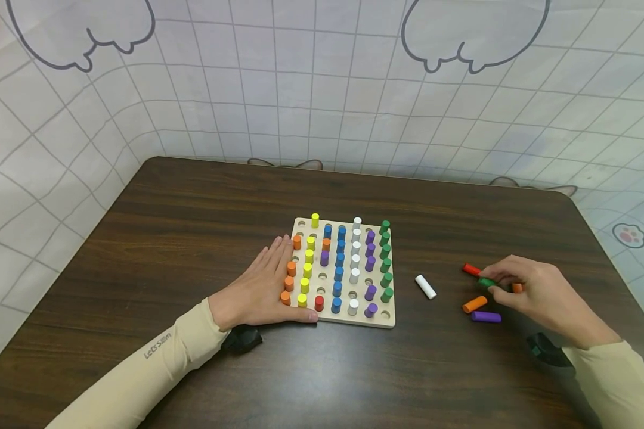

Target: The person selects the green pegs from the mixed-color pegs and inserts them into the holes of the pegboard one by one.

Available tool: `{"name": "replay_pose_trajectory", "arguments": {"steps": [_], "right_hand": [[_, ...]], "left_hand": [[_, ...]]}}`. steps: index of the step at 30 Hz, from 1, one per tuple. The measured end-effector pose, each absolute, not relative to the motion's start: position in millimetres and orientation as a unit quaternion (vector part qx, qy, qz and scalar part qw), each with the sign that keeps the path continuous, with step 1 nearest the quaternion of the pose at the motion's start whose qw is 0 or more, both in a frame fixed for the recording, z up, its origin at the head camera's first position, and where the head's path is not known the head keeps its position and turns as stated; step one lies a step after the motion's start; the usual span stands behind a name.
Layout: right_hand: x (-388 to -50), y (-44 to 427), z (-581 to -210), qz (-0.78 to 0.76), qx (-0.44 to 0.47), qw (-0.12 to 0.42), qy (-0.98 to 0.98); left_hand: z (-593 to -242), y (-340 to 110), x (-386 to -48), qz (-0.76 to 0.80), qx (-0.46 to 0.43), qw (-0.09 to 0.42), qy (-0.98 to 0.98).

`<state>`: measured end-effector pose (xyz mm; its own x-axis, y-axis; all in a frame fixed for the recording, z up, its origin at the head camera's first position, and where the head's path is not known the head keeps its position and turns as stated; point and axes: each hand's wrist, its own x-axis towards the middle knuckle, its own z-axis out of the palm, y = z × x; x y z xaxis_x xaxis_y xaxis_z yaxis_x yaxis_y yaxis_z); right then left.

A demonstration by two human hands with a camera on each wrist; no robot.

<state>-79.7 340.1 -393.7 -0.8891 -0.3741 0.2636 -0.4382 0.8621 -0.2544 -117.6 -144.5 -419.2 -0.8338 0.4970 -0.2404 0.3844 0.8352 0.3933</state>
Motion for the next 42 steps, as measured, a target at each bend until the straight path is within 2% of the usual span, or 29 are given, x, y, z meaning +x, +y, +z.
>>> {"name": "replay_pose_trajectory", "arguments": {"steps": [9, 25, 36, 42], "right_hand": [[-77.4, 338.3, -388.5, 0.167, 0.191, 0.101, -0.962], [-75.4, 314.2, -378.8, 0.261, 0.189, 0.146, -0.935], [-73.7, 294.3, -381.0, 0.357, 0.166, 0.122, -0.911], [-72.3, 281.7, -379.6, 0.401, 0.142, 0.077, -0.902]], "left_hand": [[-418.4, -144.7, -117.1, 0.167, 0.231, 0.174, 0.943], [-416.2, -143.0, -116.6, 0.173, 0.233, 0.162, 0.943], [-417.7, -143.6, -115.2, 0.174, 0.237, 0.163, 0.942], [-418.0, -142.5, -115.4, 0.171, 0.238, 0.159, 0.943]]}}
